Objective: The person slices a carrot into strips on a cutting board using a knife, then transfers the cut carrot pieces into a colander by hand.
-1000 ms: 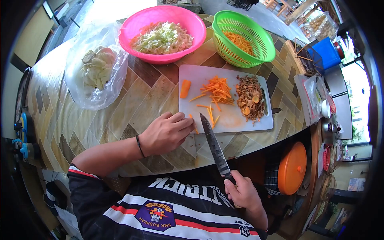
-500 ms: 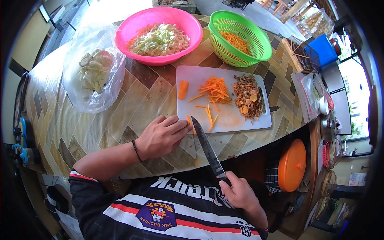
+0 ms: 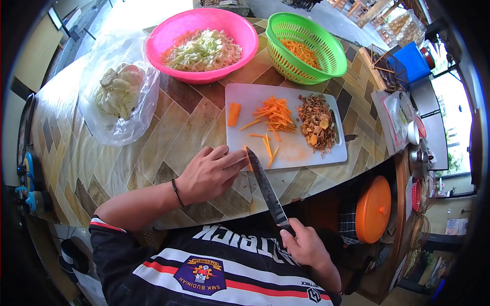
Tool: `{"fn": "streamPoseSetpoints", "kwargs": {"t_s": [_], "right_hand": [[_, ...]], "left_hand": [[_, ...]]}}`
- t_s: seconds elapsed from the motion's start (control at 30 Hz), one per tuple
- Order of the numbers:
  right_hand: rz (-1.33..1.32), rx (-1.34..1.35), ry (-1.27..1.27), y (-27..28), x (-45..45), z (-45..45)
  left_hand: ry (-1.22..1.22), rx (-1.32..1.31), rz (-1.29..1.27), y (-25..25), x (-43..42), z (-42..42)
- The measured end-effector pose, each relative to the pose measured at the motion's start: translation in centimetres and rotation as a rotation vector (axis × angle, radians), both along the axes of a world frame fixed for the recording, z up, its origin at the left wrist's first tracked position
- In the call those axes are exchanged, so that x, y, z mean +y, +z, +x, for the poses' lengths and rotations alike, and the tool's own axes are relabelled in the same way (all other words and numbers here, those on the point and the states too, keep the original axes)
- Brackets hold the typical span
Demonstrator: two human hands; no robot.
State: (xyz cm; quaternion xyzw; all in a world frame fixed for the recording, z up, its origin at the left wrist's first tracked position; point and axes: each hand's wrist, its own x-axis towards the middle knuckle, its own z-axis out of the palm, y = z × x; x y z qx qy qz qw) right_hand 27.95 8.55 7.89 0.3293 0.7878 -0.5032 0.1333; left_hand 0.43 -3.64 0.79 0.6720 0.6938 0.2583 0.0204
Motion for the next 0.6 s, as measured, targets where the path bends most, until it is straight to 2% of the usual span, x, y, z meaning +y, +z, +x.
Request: {"fn": "streamPoseSetpoints", "kwargs": {"t_s": [0.2,0.6], "right_hand": [[-0.017,-0.013,-0.020,0.12,-0.25,-0.05],[-0.013,0.010,-0.036,-0.12,-0.87,0.06]], "left_hand": [[-0.006,-0.119,-0.021,-0.30,0.07,-0.67],[-0.009,-0.095,-0.013,-0.27,0.09,-0.68]]}}
